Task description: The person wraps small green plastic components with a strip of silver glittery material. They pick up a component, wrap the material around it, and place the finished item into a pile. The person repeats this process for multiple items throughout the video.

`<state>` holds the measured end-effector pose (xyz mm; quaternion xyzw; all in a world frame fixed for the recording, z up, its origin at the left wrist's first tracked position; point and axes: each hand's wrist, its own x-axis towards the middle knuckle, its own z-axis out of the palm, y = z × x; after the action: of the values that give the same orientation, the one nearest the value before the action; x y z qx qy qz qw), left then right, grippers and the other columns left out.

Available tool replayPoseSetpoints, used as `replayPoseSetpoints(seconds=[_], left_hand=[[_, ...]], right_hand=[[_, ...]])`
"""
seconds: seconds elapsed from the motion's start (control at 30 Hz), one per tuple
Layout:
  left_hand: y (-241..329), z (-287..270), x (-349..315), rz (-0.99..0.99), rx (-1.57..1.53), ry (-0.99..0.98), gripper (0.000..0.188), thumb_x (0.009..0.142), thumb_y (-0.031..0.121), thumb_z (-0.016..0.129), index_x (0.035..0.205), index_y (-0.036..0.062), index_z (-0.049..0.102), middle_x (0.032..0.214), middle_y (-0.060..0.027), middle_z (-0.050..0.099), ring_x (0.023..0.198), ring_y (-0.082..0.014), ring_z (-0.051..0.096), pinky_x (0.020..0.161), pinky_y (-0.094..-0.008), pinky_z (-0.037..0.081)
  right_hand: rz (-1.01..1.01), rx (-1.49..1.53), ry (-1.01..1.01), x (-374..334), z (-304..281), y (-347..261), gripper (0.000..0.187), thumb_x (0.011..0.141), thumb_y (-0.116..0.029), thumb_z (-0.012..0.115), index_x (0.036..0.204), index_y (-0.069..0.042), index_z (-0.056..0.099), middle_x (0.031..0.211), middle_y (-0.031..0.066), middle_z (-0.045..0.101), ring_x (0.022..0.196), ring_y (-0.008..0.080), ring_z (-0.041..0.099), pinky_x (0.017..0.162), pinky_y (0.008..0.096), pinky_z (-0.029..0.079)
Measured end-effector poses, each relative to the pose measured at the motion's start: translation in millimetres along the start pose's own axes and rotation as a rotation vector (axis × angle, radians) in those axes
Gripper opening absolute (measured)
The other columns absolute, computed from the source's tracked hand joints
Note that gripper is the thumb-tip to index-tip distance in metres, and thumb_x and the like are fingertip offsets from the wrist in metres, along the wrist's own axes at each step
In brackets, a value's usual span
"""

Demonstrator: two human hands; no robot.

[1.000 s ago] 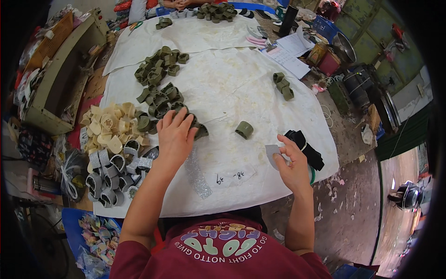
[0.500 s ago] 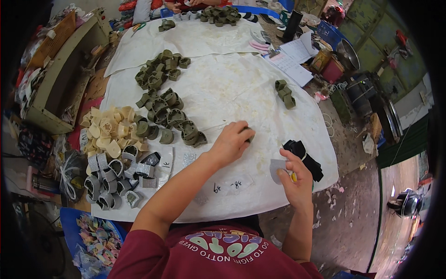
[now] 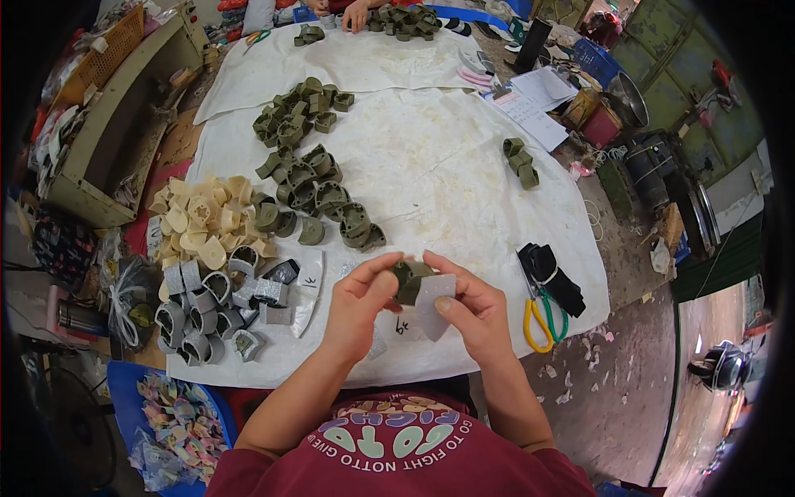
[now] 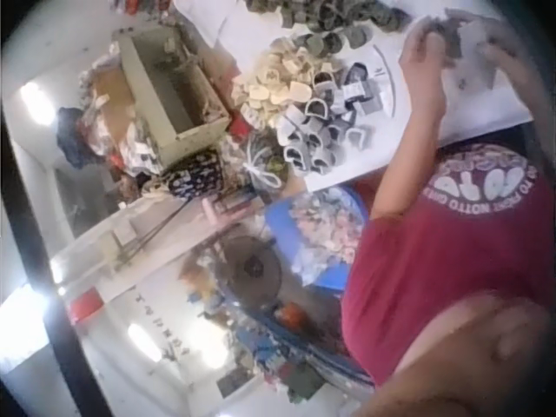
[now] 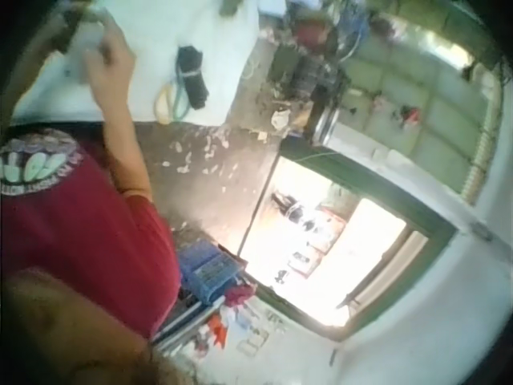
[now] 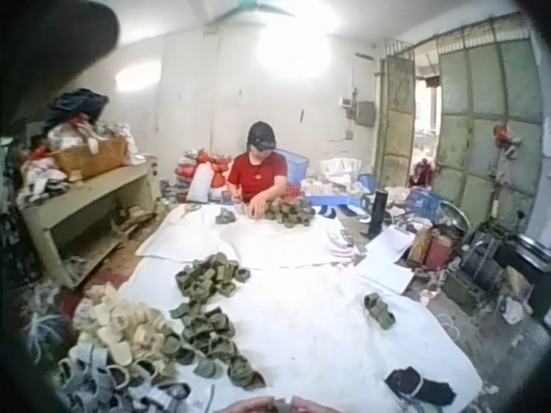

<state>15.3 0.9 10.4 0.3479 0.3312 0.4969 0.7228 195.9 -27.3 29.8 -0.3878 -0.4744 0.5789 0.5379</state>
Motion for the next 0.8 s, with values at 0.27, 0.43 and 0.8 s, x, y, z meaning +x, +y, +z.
replayPoseSetpoints(seconds=[0.27, 0.43, 0.8], left_hand=[[17.1, -22.8, -8.9, 0.158, 0.073, 0.003, 0.051, 0.086, 0.0, 0.057, 0.135, -0.0016, 0.045, 0.131, -0.0152, 0.053, 0.116, -0.0214, 0.055, 0.101, -0.0341, 0.04], [41.6, -41.0, -6.0, 0.032, -0.099, -0.001, 0.05, 0.084, 0.008, 0.056, 0.132, -0.0043, 0.047, 0.117, -0.0159, 0.061, 0.114, -0.0238, 0.057, 0.097, -0.0362, 0.044], [32.5, -25.7, -10.3, 0.158, 0.156, 0.063, 0.049, 0.096, 0.021, 0.051, 0.138, -0.0007, 0.041, 0.112, -0.0111, 0.062, 0.102, -0.0176, 0.059, 0.094, -0.0335, 0.042]], right_hand=[[0.067, 0.095, 0.074, 7.0, 16.4, -0.7, 0.021, 0.085, -0.004, 0.06, 0.103, 0.006, 0.063, 0.13, 0.0195, 0.055, 0.102, 0.0165, 0.061, 0.093, 0.0324, 0.046], [-0.03, -0.137, 0.133, 12.6, 1.4, -30.8, 0.015, 0.084, 0.0, 0.063, 0.098, 0.005, 0.063, 0.103, 0.008, 0.067, 0.087, 0.0104, 0.061, 0.078, 0.0253, 0.048], [-0.041, -0.439, -0.108, 21.8, 28.2, -43.2, 0.028, 0.084, -0.005, 0.063, 0.111, -0.001, 0.063, 0.081, 0.0064, 0.066, 0.08, 0.0161, 0.062, 0.08, 0.0287, 0.046]])
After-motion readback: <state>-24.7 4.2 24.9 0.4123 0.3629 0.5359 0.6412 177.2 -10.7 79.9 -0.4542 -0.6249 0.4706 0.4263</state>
